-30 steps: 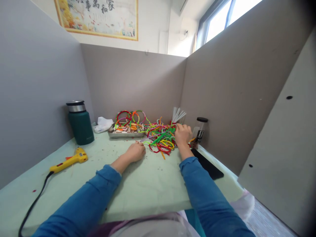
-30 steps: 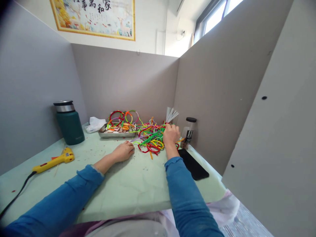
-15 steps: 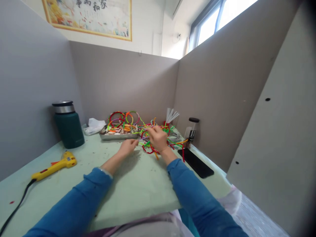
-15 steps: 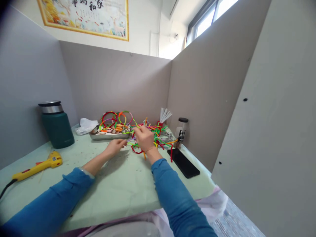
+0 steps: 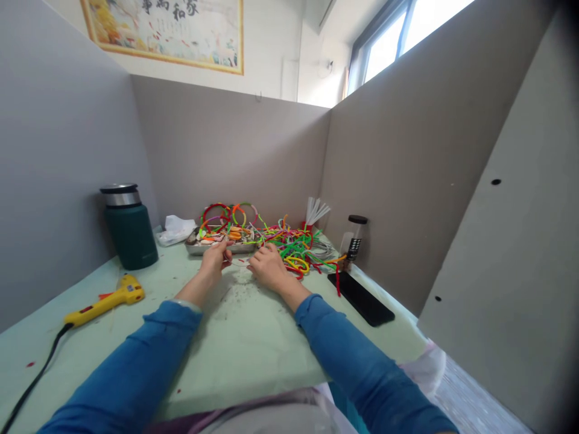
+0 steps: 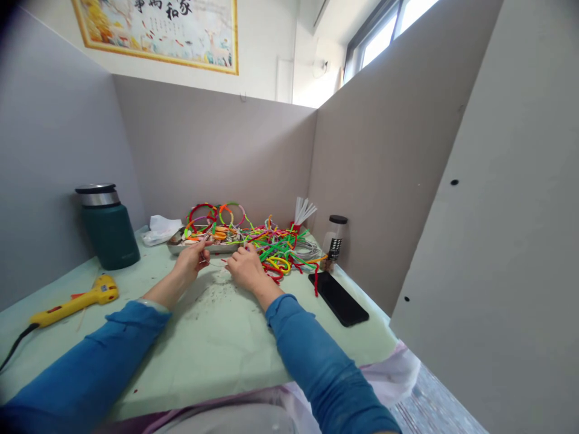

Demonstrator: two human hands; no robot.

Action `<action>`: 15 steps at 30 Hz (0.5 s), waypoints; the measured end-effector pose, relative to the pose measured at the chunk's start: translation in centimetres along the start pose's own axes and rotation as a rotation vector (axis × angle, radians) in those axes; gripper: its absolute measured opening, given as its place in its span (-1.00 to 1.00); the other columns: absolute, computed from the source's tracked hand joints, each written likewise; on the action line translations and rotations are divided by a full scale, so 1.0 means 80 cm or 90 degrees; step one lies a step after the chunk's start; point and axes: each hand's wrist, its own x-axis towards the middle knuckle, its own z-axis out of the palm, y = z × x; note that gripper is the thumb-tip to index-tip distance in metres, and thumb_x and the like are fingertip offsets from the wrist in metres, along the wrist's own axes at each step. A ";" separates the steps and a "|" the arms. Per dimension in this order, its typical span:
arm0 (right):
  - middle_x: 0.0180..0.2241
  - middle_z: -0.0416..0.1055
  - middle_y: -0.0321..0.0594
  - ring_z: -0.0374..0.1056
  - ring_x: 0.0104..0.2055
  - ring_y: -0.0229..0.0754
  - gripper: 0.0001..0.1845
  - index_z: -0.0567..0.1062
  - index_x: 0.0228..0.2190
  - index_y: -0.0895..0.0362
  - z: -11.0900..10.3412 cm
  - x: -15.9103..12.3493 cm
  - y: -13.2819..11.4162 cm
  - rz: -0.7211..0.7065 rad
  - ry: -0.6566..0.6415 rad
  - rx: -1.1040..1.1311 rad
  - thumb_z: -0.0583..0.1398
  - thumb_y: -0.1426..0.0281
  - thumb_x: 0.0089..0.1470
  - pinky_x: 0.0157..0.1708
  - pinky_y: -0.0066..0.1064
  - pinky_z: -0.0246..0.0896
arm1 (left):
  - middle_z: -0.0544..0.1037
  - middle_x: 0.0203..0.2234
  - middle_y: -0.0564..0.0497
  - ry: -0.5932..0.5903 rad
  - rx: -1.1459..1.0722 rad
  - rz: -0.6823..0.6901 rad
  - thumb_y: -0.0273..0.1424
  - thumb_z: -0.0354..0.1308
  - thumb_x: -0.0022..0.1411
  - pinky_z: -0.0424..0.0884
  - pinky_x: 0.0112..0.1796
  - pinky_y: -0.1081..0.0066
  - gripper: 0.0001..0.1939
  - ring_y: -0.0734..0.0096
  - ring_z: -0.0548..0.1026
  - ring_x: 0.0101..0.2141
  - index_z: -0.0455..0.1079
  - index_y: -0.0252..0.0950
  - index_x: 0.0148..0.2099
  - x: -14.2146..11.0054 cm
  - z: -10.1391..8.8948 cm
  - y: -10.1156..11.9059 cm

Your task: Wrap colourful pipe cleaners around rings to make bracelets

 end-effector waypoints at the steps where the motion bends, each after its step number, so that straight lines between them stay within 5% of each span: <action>1: -0.27 0.42 -0.03 0.19 -0.09 -0.07 -0.76 0.48 -0.35 0.18 0.000 -0.001 0.003 0.014 0.012 -0.003 0.04 0.36 0.14 0.02 -0.10 -0.17 | 0.24 -0.74 0.18 0.008 0.015 0.018 -0.24 0.00 0.11 0.19 -0.61 0.56 -0.68 0.59 0.20 -0.70 0.36 -0.33 -0.17 0.000 -0.001 0.001; 4: 0.01 0.29 -0.01 0.02 0.11 -0.02 -0.78 0.47 -0.26 0.16 0.000 -0.003 0.005 0.029 0.053 0.010 0.09 0.49 0.05 0.08 -0.09 -0.25 | 0.12 -0.79 0.21 0.003 0.063 0.073 -0.20 -0.01 0.10 0.10 -0.65 0.56 -0.67 0.60 0.10 -0.73 0.37 -0.35 -0.22 0.001 -0.001 0.003; 8: 0.14 0.13 -0.04 -0.05 0.17 -0.02 -0.54 0.37 -0.02 0.13 0.001 -0.006 0.002 0.077 0.077 0.061 0.05 0.55 0.00 0.09 -0.15 -0.19 | 0.01 -0.80 0.25 -0.020 0.093 0.063 -0.20 -0.01 0.10 -0.04 -0.70 0.56 -0.68 0.62 -0.04 -0.75 0.35 -0.35 -0.26 0.000 -0.002 0.002; 11: 0.14 0.12 0.00 0.04 0.12 -0.08 -0.40 0.20 0.12 0.18 0.005 -0.009 0.007 0.207 0.099 0.117 0.00 0.59 0.00 0.05 -0.25 -0.05 | -0.01 -0.79 0.26 -0.040 0.141 0.031 -0.22 0.04 0.06 -0.13 -0.70 0.56 -0.72 0.64 -0.08 -0.75 0.33 -0.32 -0.25 -0.002 -0.002 0.000; 15: 0.04 0.22 0.01 0.18 0.03 -0.12 -0.51 0.28 0.05 0.22 0.015 -0.019 0.035 0.407 0.126 0.156 -0.02 0.50 0.05 -0.03 -0.36 0.08 | 0.09 -0.77 0.22 -0.078 0.247 0.023 -0.20 0.08 0.03 -0.08 -0.69 0.55 -0.69 0.64 -0.01 -0.75 0.36 -0.32 -0.24 -0.002 -0.003 -0.007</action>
